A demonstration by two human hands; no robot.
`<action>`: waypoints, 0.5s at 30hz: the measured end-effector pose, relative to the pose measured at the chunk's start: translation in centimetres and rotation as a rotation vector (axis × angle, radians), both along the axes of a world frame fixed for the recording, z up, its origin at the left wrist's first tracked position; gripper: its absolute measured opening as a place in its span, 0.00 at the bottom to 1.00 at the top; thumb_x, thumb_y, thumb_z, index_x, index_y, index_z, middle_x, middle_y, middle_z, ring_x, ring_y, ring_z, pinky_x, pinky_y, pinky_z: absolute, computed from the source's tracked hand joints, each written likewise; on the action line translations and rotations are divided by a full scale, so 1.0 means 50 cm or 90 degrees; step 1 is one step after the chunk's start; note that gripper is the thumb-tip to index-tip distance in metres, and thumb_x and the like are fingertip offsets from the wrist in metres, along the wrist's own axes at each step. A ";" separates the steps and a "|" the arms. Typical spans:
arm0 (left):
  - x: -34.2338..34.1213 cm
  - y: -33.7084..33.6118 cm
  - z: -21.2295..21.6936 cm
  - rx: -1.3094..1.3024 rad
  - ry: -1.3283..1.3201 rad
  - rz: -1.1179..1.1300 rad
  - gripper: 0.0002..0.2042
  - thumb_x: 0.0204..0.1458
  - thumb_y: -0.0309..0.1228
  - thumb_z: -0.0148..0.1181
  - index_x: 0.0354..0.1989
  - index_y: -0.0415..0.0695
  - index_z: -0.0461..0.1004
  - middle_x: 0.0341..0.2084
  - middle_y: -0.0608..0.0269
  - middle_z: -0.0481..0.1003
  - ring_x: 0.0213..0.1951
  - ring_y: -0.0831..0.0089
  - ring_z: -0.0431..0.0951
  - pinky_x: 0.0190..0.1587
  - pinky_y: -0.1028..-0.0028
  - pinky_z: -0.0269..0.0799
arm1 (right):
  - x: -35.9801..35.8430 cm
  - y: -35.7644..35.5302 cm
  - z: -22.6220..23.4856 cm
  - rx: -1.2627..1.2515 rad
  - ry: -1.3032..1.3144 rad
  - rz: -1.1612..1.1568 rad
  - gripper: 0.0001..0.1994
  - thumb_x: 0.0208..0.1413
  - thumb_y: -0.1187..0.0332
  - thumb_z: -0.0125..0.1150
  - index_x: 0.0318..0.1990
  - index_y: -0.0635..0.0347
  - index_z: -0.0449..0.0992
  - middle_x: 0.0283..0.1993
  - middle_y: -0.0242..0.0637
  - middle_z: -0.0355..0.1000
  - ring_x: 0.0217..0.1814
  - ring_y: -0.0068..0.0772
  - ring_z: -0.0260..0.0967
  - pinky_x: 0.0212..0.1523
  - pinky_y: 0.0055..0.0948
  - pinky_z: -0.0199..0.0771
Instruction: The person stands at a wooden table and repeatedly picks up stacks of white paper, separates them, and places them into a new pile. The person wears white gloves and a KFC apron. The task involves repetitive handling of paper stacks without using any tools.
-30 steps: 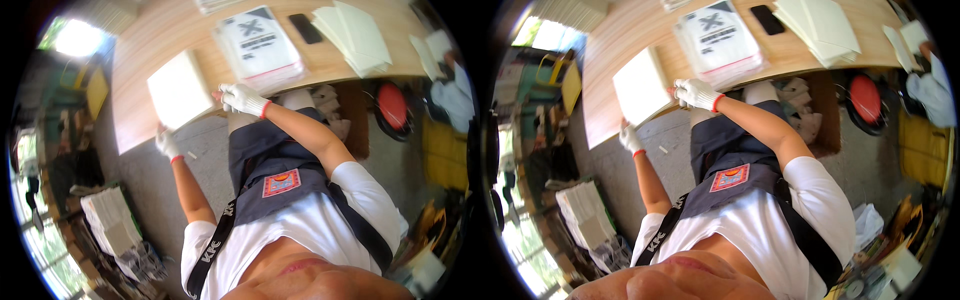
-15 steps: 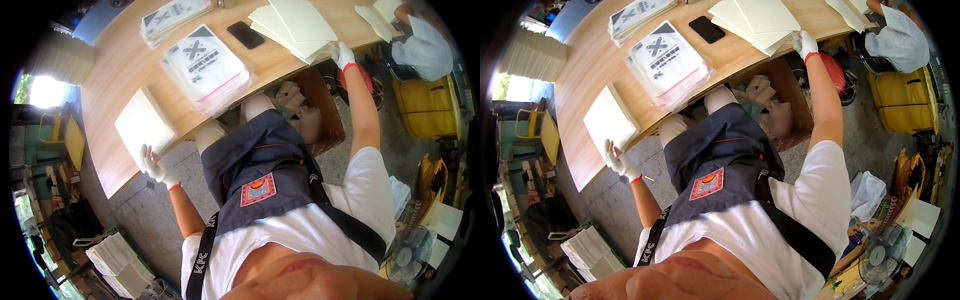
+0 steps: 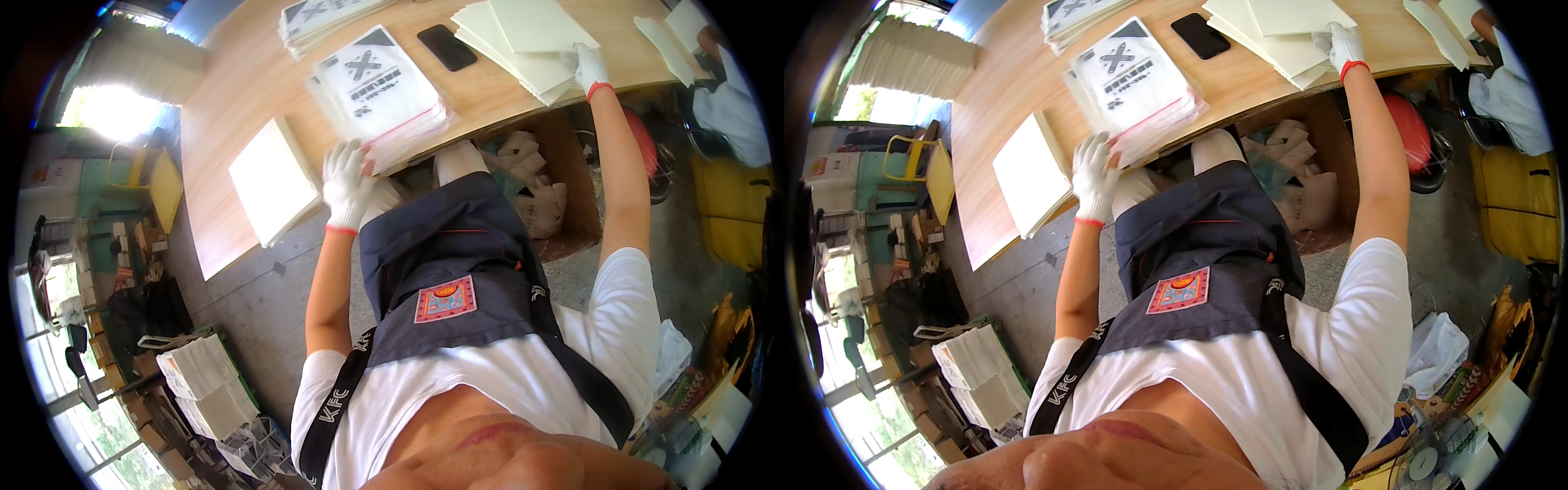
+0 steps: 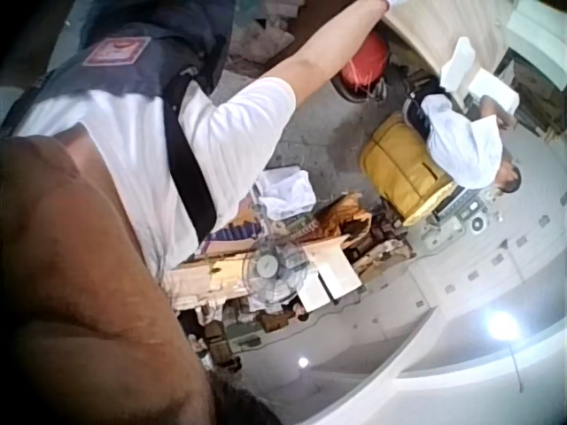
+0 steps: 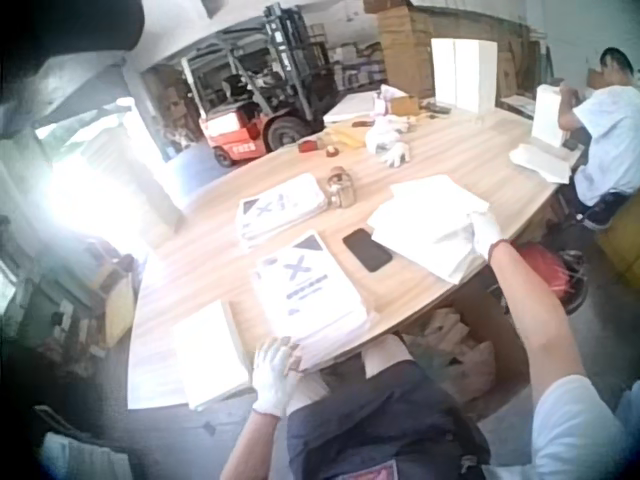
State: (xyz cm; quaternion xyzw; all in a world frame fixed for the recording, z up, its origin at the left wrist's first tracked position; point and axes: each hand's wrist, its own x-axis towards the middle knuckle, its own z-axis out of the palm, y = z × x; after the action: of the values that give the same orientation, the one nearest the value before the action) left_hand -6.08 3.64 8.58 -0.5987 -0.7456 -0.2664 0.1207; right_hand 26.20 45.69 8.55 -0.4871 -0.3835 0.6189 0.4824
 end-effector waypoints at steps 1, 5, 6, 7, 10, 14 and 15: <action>-0.001 0.029 0.008 -0.036 0.042 -0.010 0.09 0.46 0.29 0.55 0.37 0.45 0.74 0.44 0.62 0.73 0.50 0.60 0.68 0.52 0.62 0.63 | -0.009 -0.003 0.000 0.100 -0.001 0.020 0.13 0.55 0.69 0.53 0.44 0.66 0.63 0.32 0.49 0.72 0.27 0.37 0.74 0.21 0.26 0.75; -0.036 0.106 -0.009 -0.257 0.052 0.034 0.14 0.43 0.30 0.58 0.41 0.50 0.72 0.42 0.61 0.72 0.51 0.59 0.67 0.54 0.61 0.60 | -0.002 -0.056 -0.001 0.187 0.096 0.142 0.12 0.56 0.70 0.50 0.46 0.65 0.63 0.33 0.48 0.72 0.28 0.34 0.73 0.20 0.26 0.72; -0.034 0.119 -0.004 -0.327 0.038 0.079 0.15 0.43 0.29 0.57 0.42 0.51 0.71 0.42 0.61 0.71 0.50 0.58 0.68 0.54 0.61 0.61 | 0.014 -0.082 -0.005 0.128 0.140 0.180 0.12 0.57 0.70 0.49 0.46 0.64 0.63 0.33 0.47 0.72 0.29 0.33 0.73 0.20 0.26 0.72; -0.035 0.132 0.005 -0.395 0.023 0.121 0.16 0.43 0.28 0.57 0.44 0.51 0.70 0.42 0.61 0.71 0.50 0.58 0.68 0.53 0.61 0.62 | 0.021 -0.117 -0.008 0.065 0.183 0.181 0.12 0.57 0.69 0.49 0.47 0.64 0.64 0.35 0.46 0.72 0.30 0.32 0.73 0.21 0.26 0.72; -0.050 0.152 0.026 -0.456 0.017 0.170 0.17 0.44 0.29 0.56 0.45 0.52 0.69 0.44 0.61 0.69 0.45 0.55 0.71 0.47 0.61 0.68 | -0.012 -0.304 0.039 -0.060 0.260 0.213 0.16 0.55 0.69 0.49 0.49 0.66 0.64 0.40 0.41 0.72 0.36 0.27 0.73 0.25 0.24 0.75; -0.127 0.142 -0.026 -0.327 -0.045 0.050 0.13 0.44 0.27 0.52 0.40 0.51 0.71 0.41 0.60 0.71 0.42 0.57 0.73 0.43 0.62 0.70 | -0.016 -0.450 -0.008 -0.198 0.225 0.374 0.19 0.51 0.70 0.53 0.50 0.68 0.66 0.39 0.38 0.73 0.32 0.20 0.72 0.21 0.13 0.73; -0.134 0.139 -0.033 -0.294 -0.079 0.030 0.13 0.43 0.26 0.51 0.40 0.51 0.71 0.40 0.60 0.71 0.42 0.58 0.73 0.43 0.62 0.69 | -0.010 -0.470 -0.031 -0.247 0.237 0.416 0.18 0.51 0.70 0.53 0.49 0.68 0.67 0.38 0.37 0.73 0.28 0.18 0.72 0.17 0.11 0.70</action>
State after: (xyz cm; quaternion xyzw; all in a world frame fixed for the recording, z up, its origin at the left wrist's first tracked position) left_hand -12.78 10.62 6.96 -0.5754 -0.8066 -0.1220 -0.0592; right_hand 25.70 22.20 7.01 -0.3016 -0.3008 0.8773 0.2212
